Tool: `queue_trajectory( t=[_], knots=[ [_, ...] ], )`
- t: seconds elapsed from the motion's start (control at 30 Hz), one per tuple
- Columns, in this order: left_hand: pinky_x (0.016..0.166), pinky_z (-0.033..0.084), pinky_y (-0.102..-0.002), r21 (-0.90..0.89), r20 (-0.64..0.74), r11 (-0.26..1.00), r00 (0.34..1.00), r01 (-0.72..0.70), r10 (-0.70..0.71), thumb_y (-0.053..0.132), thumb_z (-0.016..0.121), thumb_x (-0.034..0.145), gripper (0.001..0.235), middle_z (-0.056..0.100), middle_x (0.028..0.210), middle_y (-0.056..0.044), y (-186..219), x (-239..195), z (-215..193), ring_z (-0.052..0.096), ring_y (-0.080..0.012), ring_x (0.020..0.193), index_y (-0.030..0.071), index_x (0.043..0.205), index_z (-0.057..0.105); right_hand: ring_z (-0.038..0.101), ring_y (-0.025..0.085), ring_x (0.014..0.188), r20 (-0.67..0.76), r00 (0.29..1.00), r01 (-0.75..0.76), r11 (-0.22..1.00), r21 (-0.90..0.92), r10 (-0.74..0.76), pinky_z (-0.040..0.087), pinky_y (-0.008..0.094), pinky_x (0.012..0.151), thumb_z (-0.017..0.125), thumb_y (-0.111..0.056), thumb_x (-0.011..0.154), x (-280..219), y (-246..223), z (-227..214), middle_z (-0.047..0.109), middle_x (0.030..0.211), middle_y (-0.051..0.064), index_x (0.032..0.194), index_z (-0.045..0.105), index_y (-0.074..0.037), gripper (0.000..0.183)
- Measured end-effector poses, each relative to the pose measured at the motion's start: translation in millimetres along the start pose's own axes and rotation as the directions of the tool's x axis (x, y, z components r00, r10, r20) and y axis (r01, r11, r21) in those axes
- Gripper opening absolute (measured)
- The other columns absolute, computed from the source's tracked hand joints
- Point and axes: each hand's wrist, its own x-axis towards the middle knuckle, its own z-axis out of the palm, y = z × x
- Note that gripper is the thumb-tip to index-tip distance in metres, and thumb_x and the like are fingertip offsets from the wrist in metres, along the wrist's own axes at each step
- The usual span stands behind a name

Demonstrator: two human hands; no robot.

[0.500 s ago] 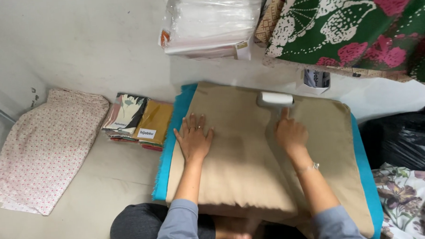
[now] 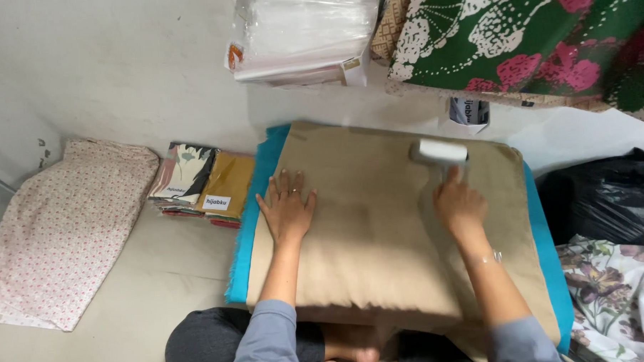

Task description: The person smooths a beige fabric on a blue mat using a lint roller, then folds the fabric multiple times into a compact rectangular shape.

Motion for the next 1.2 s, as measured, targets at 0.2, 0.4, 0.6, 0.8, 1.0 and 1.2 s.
queue_trajectory(
  t=[0.2, 0.4, 0.6, 0.8, 1.0, 1.2],
  knots=[
    [0.120, 0.002, -0.068, 0.021, 0.027, 1.000, 0.999, 0.021, -0.022, 0.064, 0.032, 0.103, 0.061, 0.029, 0.169, 0.001, 2.3, -0.5, -4.6, 0.017, -0.0288, 0.158, 0.035, 0.156, 0.041, 0.080, 0.039, 0.087, -0.068, 0.997, 0.030, 0.997, -0.067, -0.035, 0.062, 0.052, 0.071, 0.045, -0.031, 0.102, -21.5, 12.4, -8.2, 0.078, 0.087, 0.022, 0.151, 0.046, -0.002, 0.056],
    [0.120, 0.001, -0.068, 0.023, 0.047, 0.999, 0.998, 0.027, -0.028, 0.063, 0.033, 0.103, 0.062, 0.029, 0.170, 0.000, 4.8, -2.6, -9.4, 0.015, -0.0287, 0.159, 0.034, 0.158, 0.040, 0.080, 0.036, 0.074, -0.018, 1.000, -0.019, 0.988, -0.152, 0.017, 0.060, 0.050, 0.059, 0.040, -0.049, 0.097, -89.8, 42.8, -14.7, 0.076, 0.070, 0.018, 0.127, 0.068, -0.014, 0.055],
    [0.120, 0.003, -0.068, 0.055, 0.060, 0.998, 0.998, 0.032, -0.035, 0.067, 0.030, 0.102, 0.064, 0.026, 0.170, 0.003, 1.3, 1.3, -1.4, 0.014, -0.0274, 0.159, 0.037, 0.158, 0.037, 0.076, 0.035, 0.069, -0.381, 0.924, -0.071, 0.987, -0.142, 0.012, 0.058, 0.050, 0.053, 0.049, -0.032, 0.099, 54.6, 107.6, 66.9, 0.073, 0.073, 0.018, 0.142, 0.060, -0.007, 0.051],
    [0.120, 0.004, -0.068, 0.037, 0.063, 0.999, 0.998, 0.025, -0.027, 0.063, 0.034, 0.102, 0.063, 0.028, 0.170, 0.001, 4.9, -2.6, -11.2, 0.016, -0.0290, 0.159, 0.035, 0.159, 0.038, 0.081, 0.036, 0.081, -0.191, 0.978, -0.114, 0.986, -0.122, 0.089, 0.060, 0.053, 0.064, 0.043, -0.034, 0.102, -23.3, 110.2, 49.0, 0.079, 0.086, 0.018, 0.150, 0.049, -0.012, 0.054],
    [0.120, 0.003, -0.068, 0.036, 0.057, 0.999, 0.998, 0.024, -0.026, 0.062, 0.034, 0.103, 0.063, 0.029, 0.170, -0.001, 6.6, -3.7, -11.8, 0.017, -0.0303, 0.158, 0.032, 0.159, 0.038, 0.080, 0.043, 0.095, 0.038, 0.981, -0.187, 0.979, -0.078, 0.191, 0.061, 0.057, 0.075, 0.041, -0.043, 0.098, -67.9, 120.8, 21.0, 0.081, 0.093, 0.022, 0.158, 0.035, -0.021, 0.065],
    [0.119, 0.005, -0.069, 0.030, 0.041, 0.999, 0.999, 0.025, -0.026, 0.062, 0.035, 0.102, 0.063, 0.030, 0.169, 0.000, 5.2, -2.2, -9.0, 0.017, -0.0306, 0.158, 0.034, 0.158, 0.040, 0.078, 0.042, 0.075, -0.305, 0.949, -0.125, 0.986, -0.114, 0.085, 0.058, 0.055, 0.058, 0.050, -0.035, 0.100, 67.7, 151.2, 76.8, 0.075, 0.082, 0.022, 0.156, 0.043, -0.006, 0.064]
  ],
)
